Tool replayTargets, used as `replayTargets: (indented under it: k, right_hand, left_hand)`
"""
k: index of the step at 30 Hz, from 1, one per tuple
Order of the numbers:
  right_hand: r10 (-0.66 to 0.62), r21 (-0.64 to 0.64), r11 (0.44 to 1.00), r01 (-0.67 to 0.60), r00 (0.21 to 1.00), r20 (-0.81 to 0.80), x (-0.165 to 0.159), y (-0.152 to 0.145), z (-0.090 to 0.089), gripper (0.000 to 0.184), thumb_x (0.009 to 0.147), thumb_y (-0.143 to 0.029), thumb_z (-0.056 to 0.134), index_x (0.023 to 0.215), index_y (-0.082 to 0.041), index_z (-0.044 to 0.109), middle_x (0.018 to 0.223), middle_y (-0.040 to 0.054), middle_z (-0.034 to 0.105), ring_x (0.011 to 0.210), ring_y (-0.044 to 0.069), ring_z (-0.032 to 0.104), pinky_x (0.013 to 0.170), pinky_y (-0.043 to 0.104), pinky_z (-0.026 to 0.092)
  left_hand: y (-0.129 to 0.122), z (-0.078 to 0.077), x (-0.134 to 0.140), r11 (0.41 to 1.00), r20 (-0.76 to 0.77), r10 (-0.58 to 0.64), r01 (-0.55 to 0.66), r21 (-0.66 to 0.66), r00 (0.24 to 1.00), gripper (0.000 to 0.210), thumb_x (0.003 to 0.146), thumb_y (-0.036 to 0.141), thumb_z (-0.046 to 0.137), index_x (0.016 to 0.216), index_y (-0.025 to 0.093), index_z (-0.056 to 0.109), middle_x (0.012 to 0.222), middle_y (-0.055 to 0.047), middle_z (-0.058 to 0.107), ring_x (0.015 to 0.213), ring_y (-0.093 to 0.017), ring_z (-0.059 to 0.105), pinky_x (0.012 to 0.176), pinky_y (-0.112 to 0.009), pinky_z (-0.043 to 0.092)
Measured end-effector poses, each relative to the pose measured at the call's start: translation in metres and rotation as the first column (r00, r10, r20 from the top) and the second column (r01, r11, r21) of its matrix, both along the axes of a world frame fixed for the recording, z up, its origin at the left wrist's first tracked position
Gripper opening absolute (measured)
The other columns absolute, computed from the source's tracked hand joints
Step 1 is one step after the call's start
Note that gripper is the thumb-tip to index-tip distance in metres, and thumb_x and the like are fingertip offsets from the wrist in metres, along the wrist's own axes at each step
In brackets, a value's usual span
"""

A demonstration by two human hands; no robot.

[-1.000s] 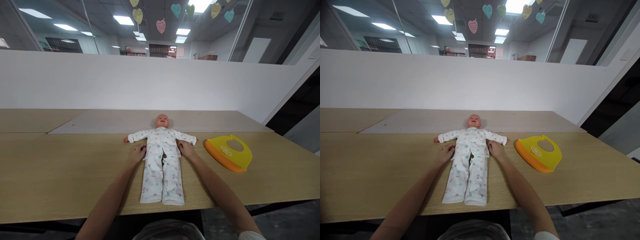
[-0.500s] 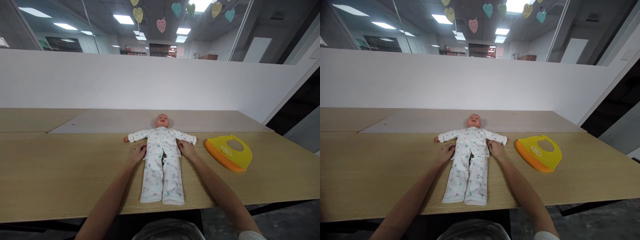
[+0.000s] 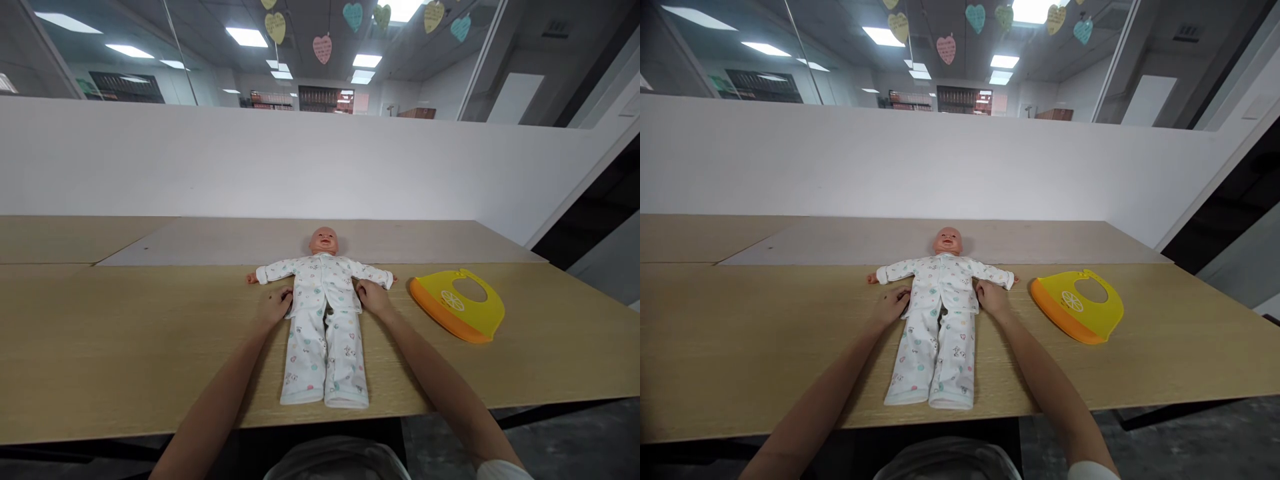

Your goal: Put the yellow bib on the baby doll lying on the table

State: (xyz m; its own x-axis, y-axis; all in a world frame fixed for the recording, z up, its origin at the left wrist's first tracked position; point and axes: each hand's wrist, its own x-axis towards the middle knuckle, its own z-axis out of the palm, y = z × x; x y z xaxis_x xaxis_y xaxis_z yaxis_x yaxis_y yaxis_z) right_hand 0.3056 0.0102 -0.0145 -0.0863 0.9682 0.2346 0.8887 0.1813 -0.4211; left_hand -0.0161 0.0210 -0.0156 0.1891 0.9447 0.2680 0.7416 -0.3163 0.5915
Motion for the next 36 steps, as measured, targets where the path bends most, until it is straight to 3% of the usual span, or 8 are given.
replayTargets:
  k: [20,28,30,33,36]
  right_hand:
    - [0.003,0.025,1.0,-0.003,1.0,0.0,0.002,0.001,-0.003,0.022,0.087,-0.011,0.047,0.088,-0.018,0.068,0.094,0.0061,0.073,0.088,0.018,0.063,0.075,0.023,0.037]
    - [0.013,0.015,1.0,-0.012,0.999,-0.032,0.004,0.004,-0.002,0.023,0.086,-0.011,0.046,0.086,-0.018,0.068,0.094,0.0058,0.074,0.087,0.018,0.064,0.076,0.024,0.039]
    - [0.046,0.003,0.999,-0.046,0.996,-0.071,0.005,0.0,0.003,0.022,0.084,-0.011,0.047,0.085,-0.018,0.068,0.092,0.0059,0.074,0.086,0.018,0.064,0.077,0.025,0.041]
    - [0.195,-0.001,0.98,-0.197,0.973,-0.124,0.014,-0.014,0.012,0.021,0.082,-0.011,0.047,0.083,-0.017,0.068,0.089,0.0051,0.073,0.083,0.017,0.063,0.078,0.025,0.043]
    - [0.271,-0.007,0.961,-0.277,0.944,-0.189,0.042,-0.032,0.02,0.019,0.083,-0.018,0.048,0.083,-0.017,0.067,0.083,0.0034,0.071,0.077,0.016,0.061,0.075,0.026,0.045]
  left_hand:
    - [0.0,0.001,0.003,0.998,0.007,0.067,-0.067,-0.019,0.998,0.032,0.083,0.03,0.042,0.091,0.025,0.072,0.099,-0.001,0.077,0.092,-0.021,0.069,0.085,-0.032,0.052]
    - [0.0,0.002,0.003,1.0,-0.027,0.025,-0.025,0.003,0.999,0.034,0.083,0.033,0.04,0.092,0.023,0.072,0.1,-0.003,0.078,0.092,-0.022,0.07,0.086,-0.034,0.053]
    - [-0.001,0.004,0.003,1.0,-0.019,0.011,-0.011,-0.002,1.0,0.034,0.083,0.033,0.041,0.092,0.023,0.072,0.102,-0.003,0.077,0.094,-0.022,0.07,0.088,-0.033,0.052]
    - [-0.002,0.007,0.003,0.999,-0.02,0.031,-0.031,-0.031,0.999,0.033,0.082,0.034,0.041,0.092,0.023,0.072,0.103,-0.003,0.077,0.096,-0.022,0.069,0.087,-0.031,0.052]
    - [0.0,0.007,0.003,0.997,-0.022,0.057,-0.058,-0.041,0.998,0.033,0.082,0.034,0.041,0.092,0.025,0.071,0.102,-0.001,0.077,0.095,-0.023,0.069,0.086,-0.031,0.052]
